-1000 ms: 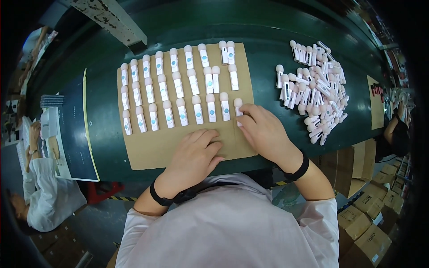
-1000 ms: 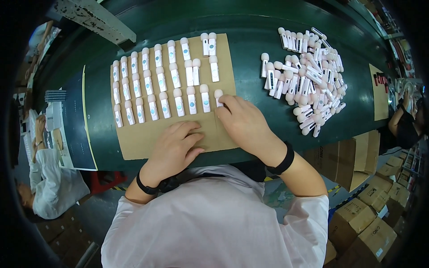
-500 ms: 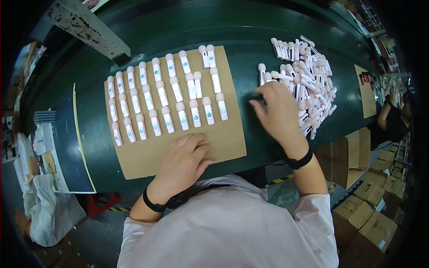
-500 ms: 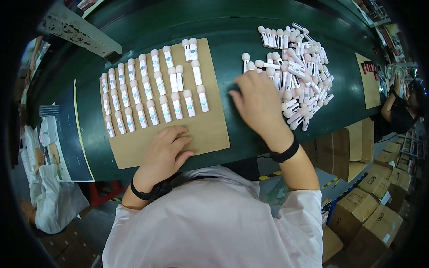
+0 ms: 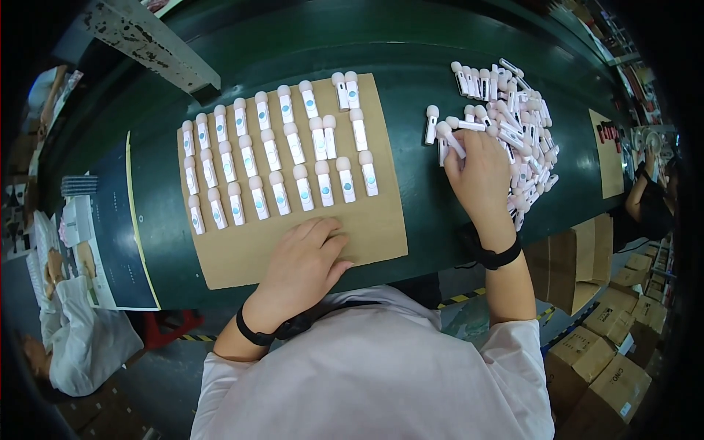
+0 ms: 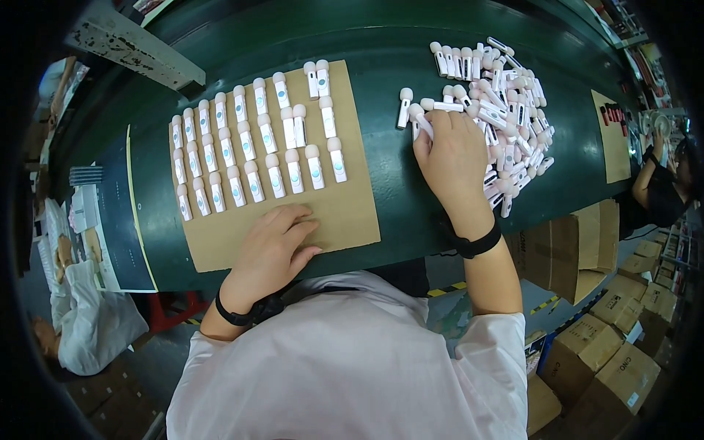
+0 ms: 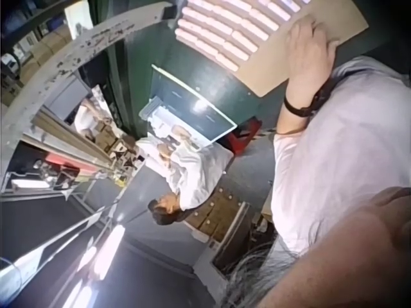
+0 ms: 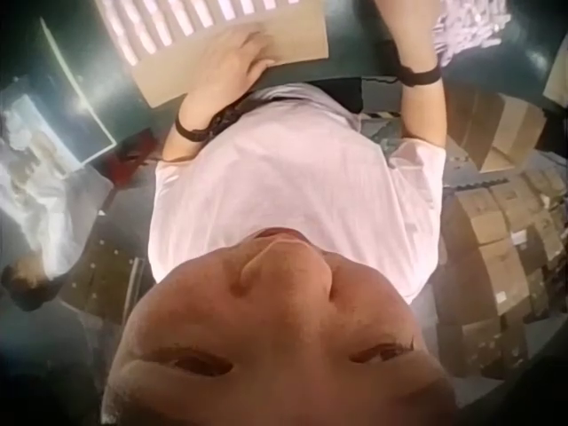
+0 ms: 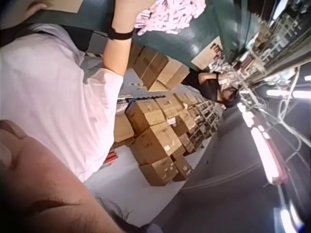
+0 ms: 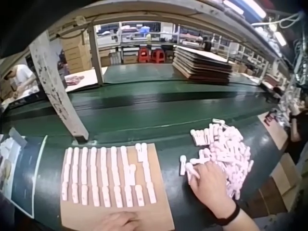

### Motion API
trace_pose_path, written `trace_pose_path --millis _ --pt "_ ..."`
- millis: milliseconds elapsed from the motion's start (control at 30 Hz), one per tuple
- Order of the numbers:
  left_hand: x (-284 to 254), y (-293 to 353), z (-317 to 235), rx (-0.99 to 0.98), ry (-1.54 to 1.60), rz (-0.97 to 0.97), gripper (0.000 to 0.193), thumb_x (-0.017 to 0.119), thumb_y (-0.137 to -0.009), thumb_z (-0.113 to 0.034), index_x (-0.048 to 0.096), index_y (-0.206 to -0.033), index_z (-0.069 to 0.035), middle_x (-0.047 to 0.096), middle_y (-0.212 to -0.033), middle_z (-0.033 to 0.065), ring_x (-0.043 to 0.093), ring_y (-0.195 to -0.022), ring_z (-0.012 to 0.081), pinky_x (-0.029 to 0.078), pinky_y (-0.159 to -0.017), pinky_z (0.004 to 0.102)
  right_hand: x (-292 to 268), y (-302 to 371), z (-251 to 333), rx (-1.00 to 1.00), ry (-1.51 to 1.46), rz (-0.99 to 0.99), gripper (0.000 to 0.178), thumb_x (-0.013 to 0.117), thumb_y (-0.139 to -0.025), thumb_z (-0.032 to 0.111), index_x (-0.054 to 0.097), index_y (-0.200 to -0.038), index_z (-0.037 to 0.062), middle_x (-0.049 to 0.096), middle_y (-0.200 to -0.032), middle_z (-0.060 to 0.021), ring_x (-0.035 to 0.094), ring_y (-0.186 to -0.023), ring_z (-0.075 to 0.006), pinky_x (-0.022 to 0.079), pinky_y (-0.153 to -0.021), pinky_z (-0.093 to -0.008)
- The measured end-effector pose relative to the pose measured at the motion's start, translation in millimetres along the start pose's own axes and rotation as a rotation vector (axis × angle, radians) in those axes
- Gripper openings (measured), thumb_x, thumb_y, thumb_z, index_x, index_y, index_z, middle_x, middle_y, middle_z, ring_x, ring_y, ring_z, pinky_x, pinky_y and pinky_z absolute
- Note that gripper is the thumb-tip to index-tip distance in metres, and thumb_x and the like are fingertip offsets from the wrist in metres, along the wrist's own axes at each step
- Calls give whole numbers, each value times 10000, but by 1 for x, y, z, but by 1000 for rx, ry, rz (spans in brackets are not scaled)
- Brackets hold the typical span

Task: The person places a cardboard sheet on the table and arranges microphones in rows on it, picking each one up from a pile and turning it over to inspect it. After filling the sheet, they cover the microphones with another cardboard sheet and begin the process again.

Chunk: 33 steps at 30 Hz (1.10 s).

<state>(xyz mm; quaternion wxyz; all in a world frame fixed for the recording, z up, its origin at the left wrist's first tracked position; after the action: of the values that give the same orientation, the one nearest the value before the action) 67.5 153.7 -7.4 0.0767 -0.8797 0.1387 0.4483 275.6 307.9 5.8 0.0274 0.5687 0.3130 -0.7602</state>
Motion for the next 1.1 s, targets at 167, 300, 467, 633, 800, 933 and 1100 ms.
trace_pose_path --millis 167,300,467,633,800,933,1100 --pt "-2 -2 0 -3 -1 -7 329 739 -794 -152 646 -1088 -37 596 -1158 108 561 -1087 325 454 -924 421 -18 4 0 -23 -118 -75 172 670 -806 22 650 -976 36 619 -883 -131 591 -782 -301 470 -699 -381" --pt "-14 -1 0 11 37 -68 337 740 -789 -122 644 -1101 -38 621 -1130 113 582 -1054 328 465 -908 415 -31 15 15 57 -554 13 211 668 -824 -1 652 -1033 16 635 -920 -124 587 -789 -257 462 -715 -331" --pt "-46 -3 -7 57 248 -287 354 756 -773 -87 635 -1100 -23 655 -1085 122 619 -980 322 488 -842 405 -47 26 66 -108 -855 164 234 702 -824 10 644 -1050 -7 651 -941 -119 578 -783 -238 454 -719 -323" --pt "-60 -4 -20 128 473 -347 353 773 -769 -72 636 -1089 -8 676 -1053 135 643 -916 314 497 -806 391 -51 35 100 -205 -1121 193 276 743 -801 36 645 -1057 3 657 -905 -103 570 -754 -234 438 -685 -332" --pt "-60 3 -22 239 448 -386 351 764 -820 -95 613 -1102 51 678 -990 151 645 -897 274 499 -823 374 -50 36 108 -224 -1157 125 291 764 -790 68 652 -1050 3 658 -891 -88 562 -731 -224 424 -665 -329" --pt "-55 1 -20 138 633 -331 316 756 -821 -63 621 -1083 49 678 -973 144 638 -886 260 496 -804 367 -53 35 112 -322 -1116 120 308 785 -775 79 655 -1040 -8 662 -890 -83 557 -717 -220 421 -665 -329" --pt "-53 -1 -20 140 632 -364 265 761 -780 -27 659 -1023 0 682 -925 109 638 -811 252 492 -710 349 -53 38 112 -282 -1120 105 330 810 -753 85 659 -1031 -8 668 -899 -82 559 -715 -214 418 -664 -328"
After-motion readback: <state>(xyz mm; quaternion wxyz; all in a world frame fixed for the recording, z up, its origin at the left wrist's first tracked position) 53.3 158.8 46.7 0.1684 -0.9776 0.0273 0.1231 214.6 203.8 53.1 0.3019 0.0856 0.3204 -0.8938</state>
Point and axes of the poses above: each hand's wrist, its own y-axis away from the middle knuckle, its own x-axis out of the palm, z = x × y, the point moved 7 cm from there along -y, towards the middle knuckle
